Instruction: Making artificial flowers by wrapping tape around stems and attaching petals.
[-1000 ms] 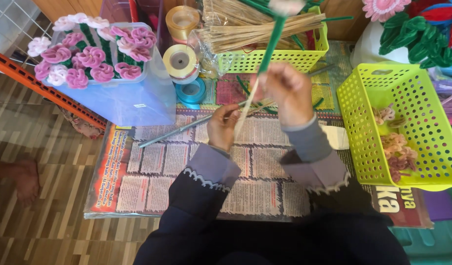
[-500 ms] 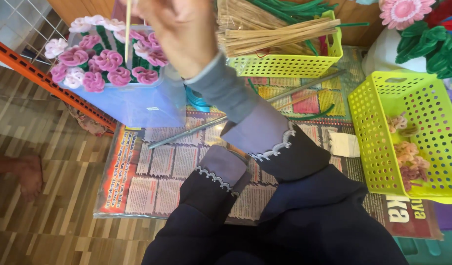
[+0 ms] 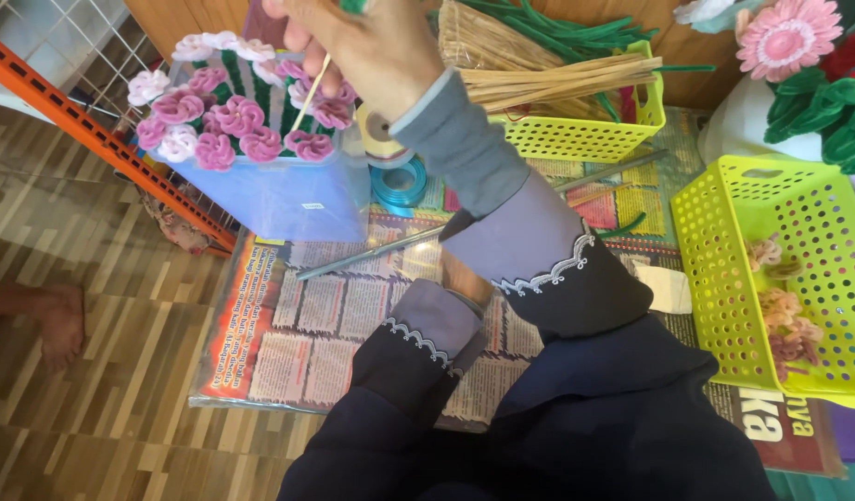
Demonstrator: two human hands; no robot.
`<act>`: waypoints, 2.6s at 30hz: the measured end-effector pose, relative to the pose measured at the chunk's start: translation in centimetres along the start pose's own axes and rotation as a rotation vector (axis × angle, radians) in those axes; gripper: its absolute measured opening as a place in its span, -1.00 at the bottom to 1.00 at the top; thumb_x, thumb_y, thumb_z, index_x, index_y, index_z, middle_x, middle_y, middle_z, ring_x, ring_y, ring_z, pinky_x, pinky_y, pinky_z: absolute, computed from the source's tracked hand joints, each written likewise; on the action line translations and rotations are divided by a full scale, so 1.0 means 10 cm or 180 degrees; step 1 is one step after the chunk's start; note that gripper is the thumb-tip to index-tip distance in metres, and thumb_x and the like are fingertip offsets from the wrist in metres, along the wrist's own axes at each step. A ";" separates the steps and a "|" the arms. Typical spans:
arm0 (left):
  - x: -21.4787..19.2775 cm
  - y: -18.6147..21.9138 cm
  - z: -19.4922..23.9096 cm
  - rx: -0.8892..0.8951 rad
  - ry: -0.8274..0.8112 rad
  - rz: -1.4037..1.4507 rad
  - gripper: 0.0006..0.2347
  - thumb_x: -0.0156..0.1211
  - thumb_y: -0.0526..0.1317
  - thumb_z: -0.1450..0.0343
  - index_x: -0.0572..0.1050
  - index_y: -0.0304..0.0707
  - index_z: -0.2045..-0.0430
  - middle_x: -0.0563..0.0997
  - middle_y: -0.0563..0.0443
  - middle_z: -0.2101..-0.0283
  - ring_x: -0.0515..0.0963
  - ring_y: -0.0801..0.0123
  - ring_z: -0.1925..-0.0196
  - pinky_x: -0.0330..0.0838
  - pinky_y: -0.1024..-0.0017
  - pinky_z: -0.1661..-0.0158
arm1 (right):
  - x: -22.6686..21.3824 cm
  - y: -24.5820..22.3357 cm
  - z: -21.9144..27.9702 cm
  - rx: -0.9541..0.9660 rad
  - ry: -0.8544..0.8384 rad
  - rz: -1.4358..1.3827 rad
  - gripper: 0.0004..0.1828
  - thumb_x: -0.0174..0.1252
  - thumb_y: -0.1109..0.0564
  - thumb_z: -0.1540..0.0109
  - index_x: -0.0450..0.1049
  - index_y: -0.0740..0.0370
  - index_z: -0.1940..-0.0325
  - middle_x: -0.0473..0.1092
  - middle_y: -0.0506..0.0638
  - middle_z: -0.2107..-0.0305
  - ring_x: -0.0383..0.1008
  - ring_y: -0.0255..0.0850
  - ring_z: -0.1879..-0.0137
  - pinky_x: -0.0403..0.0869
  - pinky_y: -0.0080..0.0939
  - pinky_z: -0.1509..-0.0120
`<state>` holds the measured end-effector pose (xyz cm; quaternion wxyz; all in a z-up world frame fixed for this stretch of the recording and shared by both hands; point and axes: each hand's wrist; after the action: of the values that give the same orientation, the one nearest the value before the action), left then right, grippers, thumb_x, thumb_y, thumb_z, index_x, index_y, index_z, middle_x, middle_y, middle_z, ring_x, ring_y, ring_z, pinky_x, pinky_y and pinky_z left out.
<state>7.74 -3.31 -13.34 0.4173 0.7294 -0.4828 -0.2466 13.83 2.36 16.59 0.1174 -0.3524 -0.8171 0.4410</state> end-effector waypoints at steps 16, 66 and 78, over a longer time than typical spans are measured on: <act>0.45 0.30 -0.12 0.0528 -0.0396 -0.1597 -0.71 0.11 -0.21 -0.47 0.48 -0.23 -0.08 0.59 -0.15 -0.08 0.58 0.02 -0.14 0.45 0.17 -0.13 | -0.17 0.25 -0.12 0.0779 -0.0804 0.1123 -0.60 0.41 -0.12 -0.16 0.63 0.20 0.09 0.60 -0.16 0.33 0.63 -0.34 0.26 0.64 -0.31 0.20; 0.17 0.23 -0.12 0.0760 -0.0472 -0.2365 -0.89 0.26 -0.39 -0.37 0.61 -0.25 0.29 0.54 -0.13 0.19 0.50 -0.02 0.07 0.39 0.11 0.06 | -4.52 0.40 4.99 0.2699 -0.0201 0.3524 -0.59 0.19 0.07 -0.28 0.51 0.18 -0.21 0.56 0.20 0.05 0.58 0.00 -0.02 0.48 -0.07 -0.15; 0.18 0.28 -0.13 0.0618 -0.0312 -0.2182 -0.89 0.26 -0.37 -0.38 0.61 -0.21 0.27 0.54 -0.09 0.19 0.49 -0.02 0.06 0.38 0.10 0.04 | -3.93 -0.44 4.37 0.2727 0.0629 0.3530 -0.76 0.28 0.27 -0.17 0.64 0.26 0.07 0.60 0.09 0.27 0.59 -0.17 0.19 0.53 -0.20 0.07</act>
<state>8.12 -5.00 -10.17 0.2154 0.8725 -0.2507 -0.3599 18.26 -53.80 -0.64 0.0774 -0.6778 -0.2572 0.6844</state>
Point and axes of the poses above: each hand's wrist, its own z-axis away from the middle knuckle, its own x-axis out of the palm, y = z × x
